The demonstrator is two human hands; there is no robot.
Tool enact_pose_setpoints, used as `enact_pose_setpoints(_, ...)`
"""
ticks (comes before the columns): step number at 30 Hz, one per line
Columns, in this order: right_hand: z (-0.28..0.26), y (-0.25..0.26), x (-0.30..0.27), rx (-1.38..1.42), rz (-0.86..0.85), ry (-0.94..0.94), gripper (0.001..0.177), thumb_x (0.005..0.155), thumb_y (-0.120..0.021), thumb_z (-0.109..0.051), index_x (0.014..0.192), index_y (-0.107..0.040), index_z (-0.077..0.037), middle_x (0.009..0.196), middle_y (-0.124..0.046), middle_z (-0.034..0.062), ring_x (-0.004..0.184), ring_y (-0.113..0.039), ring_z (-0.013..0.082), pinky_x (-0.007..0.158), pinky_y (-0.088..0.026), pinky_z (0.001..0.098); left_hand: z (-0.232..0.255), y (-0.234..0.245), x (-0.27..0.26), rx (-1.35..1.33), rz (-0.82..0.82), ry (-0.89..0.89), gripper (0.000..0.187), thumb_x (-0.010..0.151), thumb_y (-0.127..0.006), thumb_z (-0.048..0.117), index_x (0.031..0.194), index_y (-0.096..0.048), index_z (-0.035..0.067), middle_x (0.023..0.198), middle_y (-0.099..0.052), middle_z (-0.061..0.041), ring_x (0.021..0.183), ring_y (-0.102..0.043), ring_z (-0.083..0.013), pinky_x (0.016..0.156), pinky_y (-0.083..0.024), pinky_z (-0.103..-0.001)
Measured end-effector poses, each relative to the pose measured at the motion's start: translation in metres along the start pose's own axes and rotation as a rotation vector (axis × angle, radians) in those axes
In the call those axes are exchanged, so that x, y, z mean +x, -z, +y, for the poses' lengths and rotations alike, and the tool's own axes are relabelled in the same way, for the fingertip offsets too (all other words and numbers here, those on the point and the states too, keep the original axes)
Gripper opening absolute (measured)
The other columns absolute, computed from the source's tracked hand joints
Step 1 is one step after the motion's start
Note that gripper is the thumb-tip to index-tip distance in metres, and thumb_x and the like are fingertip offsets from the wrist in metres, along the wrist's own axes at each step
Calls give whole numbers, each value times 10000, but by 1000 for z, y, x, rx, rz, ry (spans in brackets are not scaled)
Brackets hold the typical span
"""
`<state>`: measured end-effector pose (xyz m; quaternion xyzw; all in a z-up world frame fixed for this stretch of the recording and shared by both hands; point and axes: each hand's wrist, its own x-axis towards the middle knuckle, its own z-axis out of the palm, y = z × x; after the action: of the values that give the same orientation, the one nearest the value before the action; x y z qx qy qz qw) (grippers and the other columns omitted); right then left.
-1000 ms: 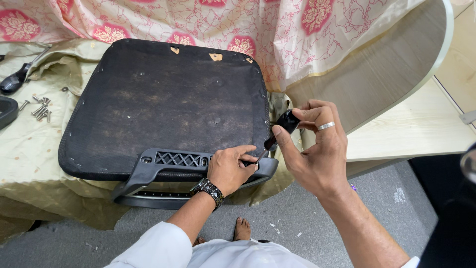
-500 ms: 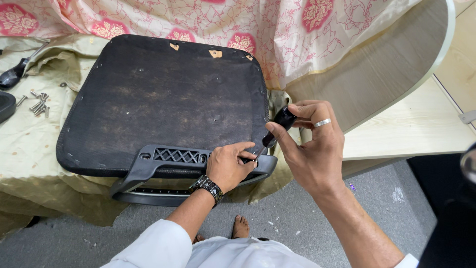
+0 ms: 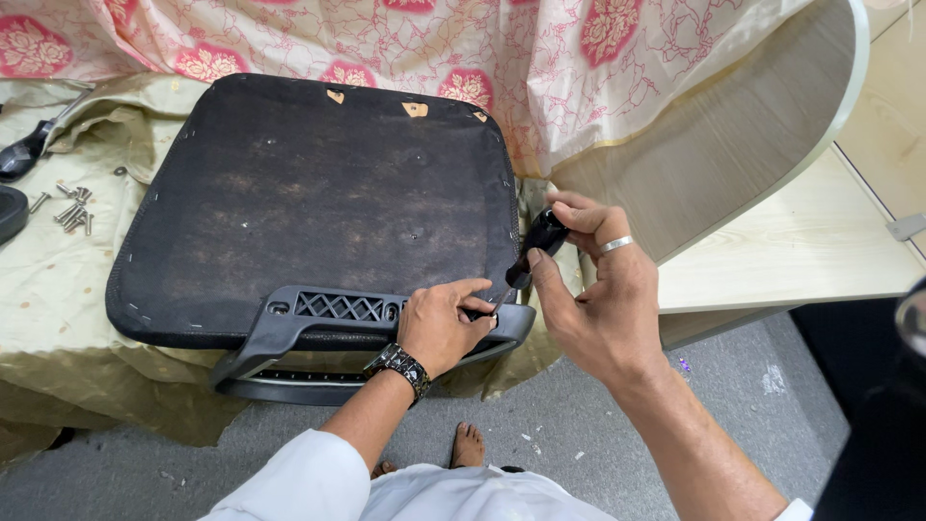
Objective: The person attaches a plastic frame to the underside of a chair seat using a screwdriver and screws. They align the frame, insert screws, and tighten them to secure the frame to the seat.
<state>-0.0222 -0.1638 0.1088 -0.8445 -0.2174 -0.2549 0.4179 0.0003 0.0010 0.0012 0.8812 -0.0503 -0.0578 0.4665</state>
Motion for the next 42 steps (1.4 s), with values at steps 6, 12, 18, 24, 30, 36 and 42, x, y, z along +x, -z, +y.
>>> enact_pose_setpoints(6,-1,-2,1,-95,28,-33,409,860,-869,-90,1130,-574,-9,1187,-664,148,1091,-696,213,943,-590,309,-2,-1,0,-16,4,12,486,750,-835,208,1224,-729,188,983,-808,56,698,-719,-91,704,-595,-273)
enact_pose_setpoints(12,2,-4,-3,-112,43,58,382,906,-843,-63,1181,-585,-4,1248,-673,145,1119,-715,218,941,-600,318,-2,-2,0,-28,15,9,489,739,-838,207,1216,-736,193,976,-811,59,685,-718,-90,701,-595,-273)
enact_pose_setpoints(18,1,-8,-10,-89,97,69,344,942,-771,-8,1208,-554,13,1304,-652,171,1149,-713,218,967,-602,333,-2,-2,1,-23,4,12,485,739,-838,208,1214,-738,190,979,-811,65,688,-720,-93,698,-596,-279)
enact_pose_setpoints(24,1,-9,-8,-120,105,50,369,909,-826,-38,1169,-568,6,1237,-630,177,1071,-697,199,896,-610,303,-3,0,1,-20,3,1,490,744,-836,214,1222,-731,183,989,-809,62,697,-724,-88,703,-599,-275)
enact_pose_setpoints(30,0,-10,-7,-61,85,34,329,938,-781,-2,1174,-553,14,1288,-639,163,1152,-698,198,974,-611,313,-2,1,0,-26,-9,3,489,750,-834,204,1227,-728,180,993,-809,61,695,-721,-85,700,-598,-266)
enact_pose_setpoints(36,-2,-10,-5,-74,81,39,323,944,-758,6,1178,-536,18,1290,-633,173,1156,-698,217,1000,-600,337,-2,1,1,-16,-17,-10,485,753,-830,203,1226,-726,179,993,-806,60,691,-718,-86,690,-601,-272)
enact_pose_setpoints(42,-3,-12,-4,-129,85,15,387,897,-836,-63,1157,-555,-9,1216,-647,159,1051,-704,205,903,-602,318,-3,2,1,2,-20,-10,482,759,-829,211,1229,-728,190,986,-809,60,696,-715,-86,703,-597,-275)
